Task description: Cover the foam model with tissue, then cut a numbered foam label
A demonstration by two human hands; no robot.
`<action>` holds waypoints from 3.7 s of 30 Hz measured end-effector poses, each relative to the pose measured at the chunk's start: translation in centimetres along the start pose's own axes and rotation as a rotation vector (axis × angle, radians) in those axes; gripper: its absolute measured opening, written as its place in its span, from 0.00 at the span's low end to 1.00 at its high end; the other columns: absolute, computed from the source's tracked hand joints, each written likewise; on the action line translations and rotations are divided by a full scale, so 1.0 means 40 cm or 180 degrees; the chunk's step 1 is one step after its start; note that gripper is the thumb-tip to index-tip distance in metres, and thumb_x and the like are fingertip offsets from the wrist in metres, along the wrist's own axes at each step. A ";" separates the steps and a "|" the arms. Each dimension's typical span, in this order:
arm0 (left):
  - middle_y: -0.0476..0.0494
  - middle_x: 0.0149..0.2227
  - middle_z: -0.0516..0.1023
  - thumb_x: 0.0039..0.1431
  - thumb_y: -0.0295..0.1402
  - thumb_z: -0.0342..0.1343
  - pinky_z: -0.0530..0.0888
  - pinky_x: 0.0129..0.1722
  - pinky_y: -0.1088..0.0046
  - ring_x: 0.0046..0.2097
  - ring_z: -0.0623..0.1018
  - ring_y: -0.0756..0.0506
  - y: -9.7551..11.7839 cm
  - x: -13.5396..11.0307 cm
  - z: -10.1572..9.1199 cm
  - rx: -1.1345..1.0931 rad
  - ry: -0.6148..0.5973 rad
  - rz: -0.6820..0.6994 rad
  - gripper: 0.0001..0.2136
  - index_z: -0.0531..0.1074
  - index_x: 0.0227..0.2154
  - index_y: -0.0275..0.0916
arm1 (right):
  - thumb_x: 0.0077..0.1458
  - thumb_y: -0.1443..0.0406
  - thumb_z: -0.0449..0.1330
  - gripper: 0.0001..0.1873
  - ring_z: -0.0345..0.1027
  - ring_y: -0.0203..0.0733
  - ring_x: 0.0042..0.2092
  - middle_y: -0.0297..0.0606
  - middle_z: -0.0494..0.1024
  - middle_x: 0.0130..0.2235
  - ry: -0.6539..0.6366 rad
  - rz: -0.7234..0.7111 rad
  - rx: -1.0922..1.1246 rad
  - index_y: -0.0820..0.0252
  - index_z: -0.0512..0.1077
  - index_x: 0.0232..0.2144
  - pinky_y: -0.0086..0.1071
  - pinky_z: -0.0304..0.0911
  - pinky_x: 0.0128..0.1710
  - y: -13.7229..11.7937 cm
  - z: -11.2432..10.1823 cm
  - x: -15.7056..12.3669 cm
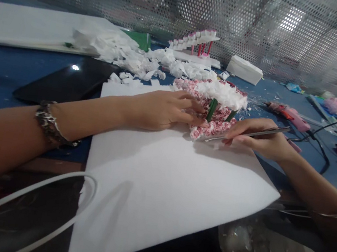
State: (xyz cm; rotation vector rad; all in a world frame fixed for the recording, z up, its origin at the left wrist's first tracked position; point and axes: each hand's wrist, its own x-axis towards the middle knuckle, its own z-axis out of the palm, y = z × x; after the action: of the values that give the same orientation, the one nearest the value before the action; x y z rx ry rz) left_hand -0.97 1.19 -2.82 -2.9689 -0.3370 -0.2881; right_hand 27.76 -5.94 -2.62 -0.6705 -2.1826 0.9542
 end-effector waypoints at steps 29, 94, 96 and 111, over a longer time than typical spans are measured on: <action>0.40 0.60 0.69 0.68 0.29 0.42 0.62 0.62 0.58 0.63 0.64 0.40 0.004 0.002 -0.005 -0.0070 -0.0075 -0.0068 0.18 0.70 0.55 0.46 | 0.53 0.67 0.65 0.05 0.77 0.33 0.37 0.38 0.83 0.35 -0.0053 0.0050 -0.0544 0.61 0.79 0.34 0.20 0.70 0.37 -0.015 0.005 -0.001; 0.42 0.60 0.67 0.69 0.30 0.41 0.60 0.63 0.60 0.63 0.62 0.41 -0.006 -0.007 0.006 -0.0181 -0.0053 -0.0100 0.19 0.68 0.57 0.46 | 0.50 0.56 0.67 0.10 0.77 0.37 0.32 0.38 0.81 0.29 0.1027 0.1318 0.0076 0.56 0.81 0.30 0.29 0.74 0.36 0.059 -0.112 -0.125; 0.41 0.60 0.67 0.69 0.30 0.41 0.60 0.63 0.60 0.63 0.62 0.41 -0.007 -0.007 0.007 -0.0179 -0.0042 -0.0084 0.19 0.68 0.57 0.46 | 0.50 0.57 0.67 0.10 0.77 0.37 0.33 0.39 0.82 0.30 0.1055 0.1333 0.0153 0.57 0.81 0.30 0.29 0.74 0.37 0.067 -0.111 -0.129; 0.39 0.60 0.68 0.69 0.31 0.43 0.61 0.62 0.58 0.62 0.64 0.40 -0.007 -0.007 0.007 -0.0253 0.0021 -0.0044 0.18 0.69 0.57 0.46 | 0.40 0.55 0.73 0.15 0.75 0.36 0.29 0.38 0.80 0.28 0.1653 0.1528 0.0860 0.60 0.78 0.24 0.30 0.74 0.34 0.064 -0.082 -0.128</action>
State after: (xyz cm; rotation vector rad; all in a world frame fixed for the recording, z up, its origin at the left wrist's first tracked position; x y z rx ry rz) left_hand -1.24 1.46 -3.12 -3.0439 -0.3536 -0.3203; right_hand 34.00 -6.37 -4.73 -1.1851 -1.4334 1.1311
